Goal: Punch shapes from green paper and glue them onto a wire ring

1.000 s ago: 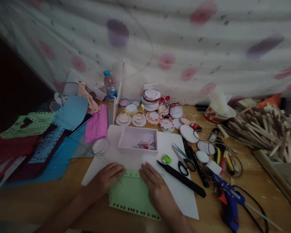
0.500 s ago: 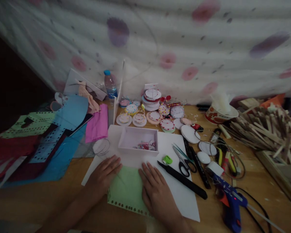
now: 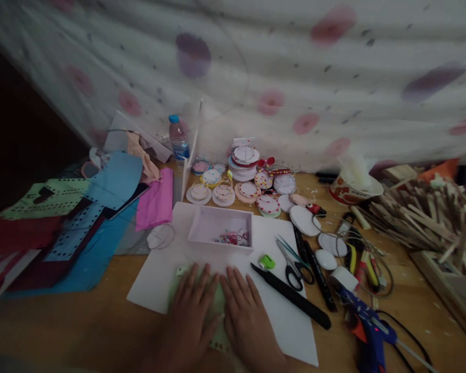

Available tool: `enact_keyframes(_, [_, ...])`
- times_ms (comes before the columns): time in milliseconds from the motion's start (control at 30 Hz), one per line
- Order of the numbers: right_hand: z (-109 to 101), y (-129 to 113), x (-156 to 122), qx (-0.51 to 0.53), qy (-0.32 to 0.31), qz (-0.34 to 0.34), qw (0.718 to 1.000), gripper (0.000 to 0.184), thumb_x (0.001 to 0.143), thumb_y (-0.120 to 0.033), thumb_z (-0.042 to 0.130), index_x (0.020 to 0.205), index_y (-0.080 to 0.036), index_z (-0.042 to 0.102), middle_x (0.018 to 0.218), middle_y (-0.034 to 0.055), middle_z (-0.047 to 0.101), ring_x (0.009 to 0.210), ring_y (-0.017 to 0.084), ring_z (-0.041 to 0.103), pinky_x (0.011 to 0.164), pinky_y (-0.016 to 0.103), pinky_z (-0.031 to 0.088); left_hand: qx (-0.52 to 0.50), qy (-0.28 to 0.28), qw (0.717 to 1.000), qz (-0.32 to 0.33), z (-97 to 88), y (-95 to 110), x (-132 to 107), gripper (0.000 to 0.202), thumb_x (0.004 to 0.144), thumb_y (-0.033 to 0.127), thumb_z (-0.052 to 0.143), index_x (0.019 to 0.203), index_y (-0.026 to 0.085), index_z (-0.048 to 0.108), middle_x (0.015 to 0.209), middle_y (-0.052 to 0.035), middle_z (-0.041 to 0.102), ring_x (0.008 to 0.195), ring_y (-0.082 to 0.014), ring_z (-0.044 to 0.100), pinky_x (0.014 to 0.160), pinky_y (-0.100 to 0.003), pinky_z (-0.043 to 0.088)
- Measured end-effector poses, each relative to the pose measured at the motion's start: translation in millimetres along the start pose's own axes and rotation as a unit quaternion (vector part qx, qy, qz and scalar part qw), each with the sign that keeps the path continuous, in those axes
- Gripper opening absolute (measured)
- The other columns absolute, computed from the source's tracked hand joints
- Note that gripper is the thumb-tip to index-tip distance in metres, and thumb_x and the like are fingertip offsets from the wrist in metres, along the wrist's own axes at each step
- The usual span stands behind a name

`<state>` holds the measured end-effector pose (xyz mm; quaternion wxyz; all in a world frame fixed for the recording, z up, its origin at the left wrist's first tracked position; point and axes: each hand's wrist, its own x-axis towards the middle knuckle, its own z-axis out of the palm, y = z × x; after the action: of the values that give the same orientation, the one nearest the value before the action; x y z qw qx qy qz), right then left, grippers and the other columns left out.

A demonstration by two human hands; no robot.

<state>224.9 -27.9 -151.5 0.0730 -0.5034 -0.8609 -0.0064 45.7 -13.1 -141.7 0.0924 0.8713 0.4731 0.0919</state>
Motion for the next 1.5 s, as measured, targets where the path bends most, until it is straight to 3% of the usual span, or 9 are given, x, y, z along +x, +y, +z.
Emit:
enact_keyframes(167, [-1,-3,1,-0.026,0.01,0.007,1.0,0.065,0.082,-0.01,0.042,0.145,-0.012,0.026,0.15,0.0124,0.029,0.138,0.027,0.026,0.106,0.047,0.035,0.046,0.03,0.997,-0.055,-8.1,-24,-4,0.066,0.089,0.04,0.05,0.147,0.027,0.021,0.155,-0.0166,0.013,0.138,-0.0417,0.014,0.104,-0.064,0.023])
enact_keyframes(600, [-3,8,-48,-0.069,0.048,0.112,0.99,0.064,0.085,-0.03,0.047,0.145,-0.017,0.026,0.149,0.0136,0.031,0.137,0.034,0.027,0.101,0.055,0.034,0.054,0.028,0.997,-0.039,-14.2,-27,-4,0.065,0.09,0.041,0.047,0.146,0.021,0.023,0.155,-0.0166,0.012,0.141,-0.0367,0.01,0.108,-0.059,0.02])
enact_keyframes(800, [-1,9,-56,-0.035,0.086,0.122,0.988,0.053,0.085,-0.028,0.05,0.135,-0.015,0.038,0.152,0.0181,0.023,0.138,0.038,0.02,0.099,0.056,0.037,0.059,0.027,0.997,-0.029,-18.2,-28,-4,0.064,0.09,0.041,0.045,0.146,0.018,0.023,0.154,-0.0162,0.015,0.141,-0.0339,0.012,0.109,-0.06,0.017])
enact_keyframes(967, [-4,-3,-36,-0.031,0.096,0.051,0.994,0.053,0.081,-0.013,0.045,0.134,-0.012,0.039,0.147,0.0141,0.037,0.137,0.029,0.027,0.103,0.049,0.033,0.027,-0.036,0.997,0.069,-19.4,-14,2,0.068,0.083,0.006,0.041,0.146,0.022,0.022,0.153,-0.0038,0.025,0.141,-0.0223,0.016,0.113,-0.05,0.018])
enact_keyframes(1067, [-4,-11,-23,-0.037,0.068,0.039,0.996,0.061,0.08,-0.017,0.045,0.14,-0.011,0.033,0.146,0.0112,0.038,0.136,0.026,0.031,0.105,0.047,0.029,-0.003,-0.062,0.992,0.108,-16.0,-8,5,0.079,0.072,0.0,0.042,0.146,0.02,0.021,0.154,-0.0032,0.024,0.141,-0.0206,0.017,0.113,-0.045,0.021])
enact_keyframes(1167, [-1,-13,-20,-0.032,0.045,0.061,0.997,0.067,0.083,-0.024,0.045,0.145,-0.01,0.024,0.147,0.0104,0.036,0.136,0.025,0.031,0.107,0.048,0.023,0.008,-0.043,0.997,0.062,-15.0,-15,1,0.073,0.079,0.007,0.044,0.146,0.025,0.021,0.154,-0.0035,0.021,0.141,-0.0256,0.018,0.111,-0.051,0.023])
enact_keyframes(1267, [3,-14,-24,-0.028,0.042,0.096,0.994,0.071,0.084,-0.028,0.045,0.147,-0.009,0.017,0.148,0.0113,0.034,0.136,0.024,0.031,0.109,0.048,0.018,0.047,-0.014,0.999,-0.008,-17.7,-33,-8,0.062,0.09,0.031,0.044,0.147,0.026,0.019,0.155,-0.0085,0.017,0.14,-0.0303,0.021,0.108,-0.058,0.021])
enact_keyframes(1367, [5,-16,-29,-0.025,0.053,0.128,0.99,0.074,0.084,-0.031,0.045,0.147,-0.009,0.014,0.148,0.013,0.034,0.134,0.025,0.035,0.109,0.048,0.018,0.073,-0.001,0.997,-0.027,-21.5,-51,-18,0.071,0.09,0.048,0.041,0.148,0.019,0.013,0.154,-0.0112,0.02,0.139,-0.0281,0.023,0.111,-0.052,0.015])
enact_keyframes(1500, [6,-20,-31,-0.018,0.069,0.147,0.987,0.077,0.083,-0.034,0.047,0.147,-0.008,0.014,0.146,0.0151,0.036,0.131,0.028,0.039,0.106,0.05,0.023,0.096,0.013,0.995,-0.031,-24.9,-61,-26,0.079,0.089,0.055,0.04,0.149,0.015,0.008,0.153,-0.0092,0.024,0.14,-0.0273,0.021,0.113,-0.047,0.01])
